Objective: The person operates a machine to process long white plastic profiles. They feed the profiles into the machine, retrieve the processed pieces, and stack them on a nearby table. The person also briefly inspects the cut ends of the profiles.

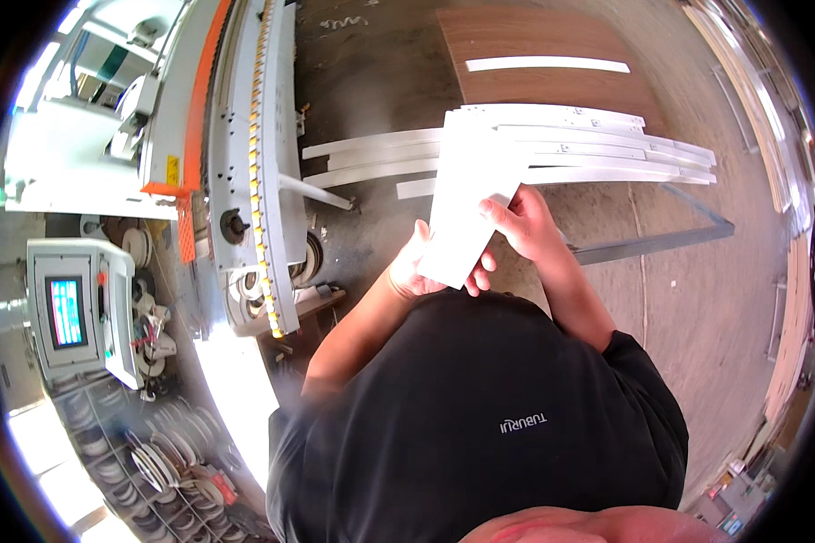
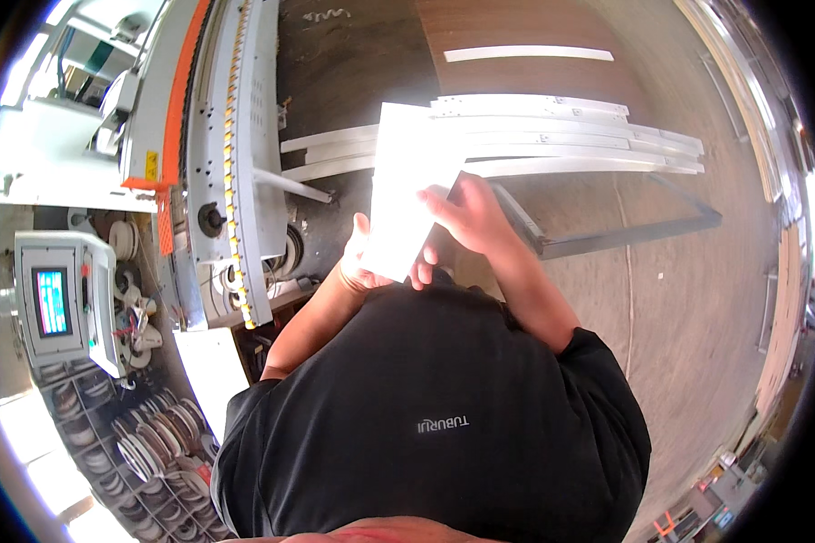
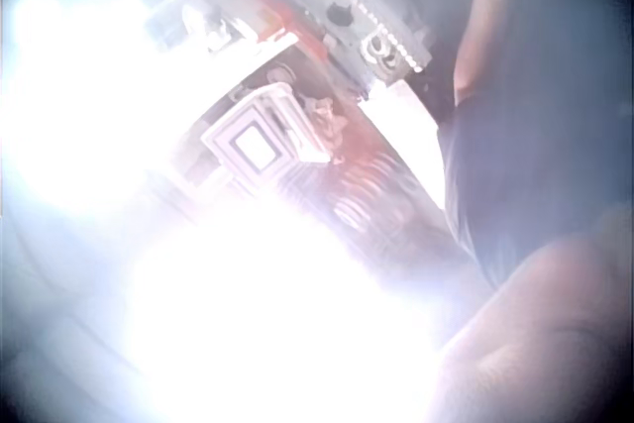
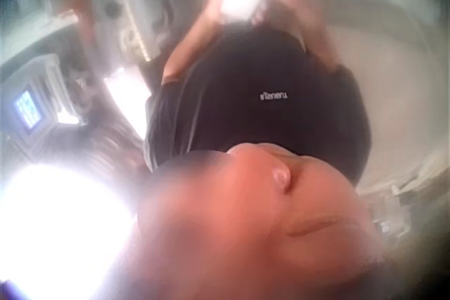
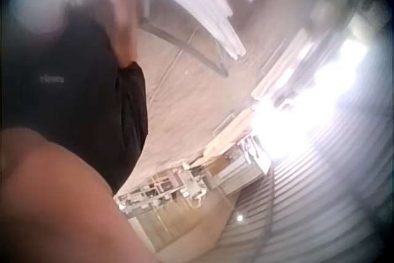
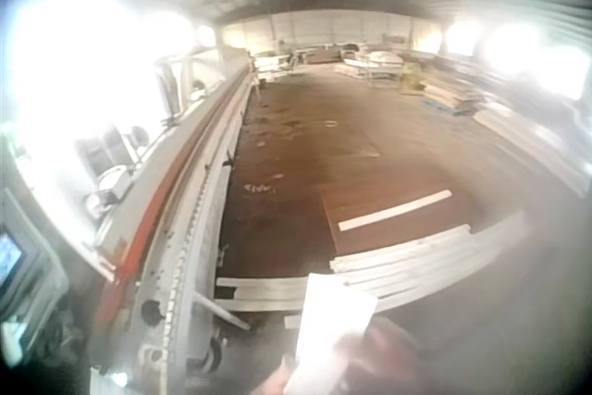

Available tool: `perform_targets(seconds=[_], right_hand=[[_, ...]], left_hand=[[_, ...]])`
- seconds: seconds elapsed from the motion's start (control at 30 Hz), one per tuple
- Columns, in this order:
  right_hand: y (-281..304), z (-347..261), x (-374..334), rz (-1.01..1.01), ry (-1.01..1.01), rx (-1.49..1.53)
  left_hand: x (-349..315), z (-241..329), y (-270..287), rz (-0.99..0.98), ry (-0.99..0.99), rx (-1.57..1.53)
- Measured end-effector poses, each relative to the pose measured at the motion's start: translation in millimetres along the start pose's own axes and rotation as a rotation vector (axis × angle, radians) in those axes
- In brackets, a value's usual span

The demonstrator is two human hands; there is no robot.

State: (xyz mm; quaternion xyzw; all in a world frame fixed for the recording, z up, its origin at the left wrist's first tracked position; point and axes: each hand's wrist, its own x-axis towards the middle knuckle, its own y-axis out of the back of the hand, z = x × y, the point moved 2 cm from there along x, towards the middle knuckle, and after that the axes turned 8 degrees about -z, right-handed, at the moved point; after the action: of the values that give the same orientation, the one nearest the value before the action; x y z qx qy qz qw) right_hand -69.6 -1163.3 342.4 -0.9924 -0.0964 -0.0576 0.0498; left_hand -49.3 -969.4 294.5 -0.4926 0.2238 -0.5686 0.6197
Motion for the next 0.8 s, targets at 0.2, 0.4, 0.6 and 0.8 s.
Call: perform_targets(seconds=[0.2,0.4,0.6,0.8], right_hand=[[-64.5,-9.1,10.0,-0.031,-0.096,-0.121],[-158.5,-6.4,37.3,-0.066,-0.028,-0.219],[-277.2,14.6,63.8,-0.127,-0.086,-0.179],[-386.2,7.4,83.2,-0.397,-0.247,-0.369]], left_hand=[[-62.0,14.4,-30.8,0.065,-0.094,0.063],[-161.1,35.5,-49.1,0.089,-0.201,0.184],[-276.5,66.0,-63.5,0.141,-0.299,0.165],[-368.6,86.0,-63.0,0.121,-0.418,0.098]])
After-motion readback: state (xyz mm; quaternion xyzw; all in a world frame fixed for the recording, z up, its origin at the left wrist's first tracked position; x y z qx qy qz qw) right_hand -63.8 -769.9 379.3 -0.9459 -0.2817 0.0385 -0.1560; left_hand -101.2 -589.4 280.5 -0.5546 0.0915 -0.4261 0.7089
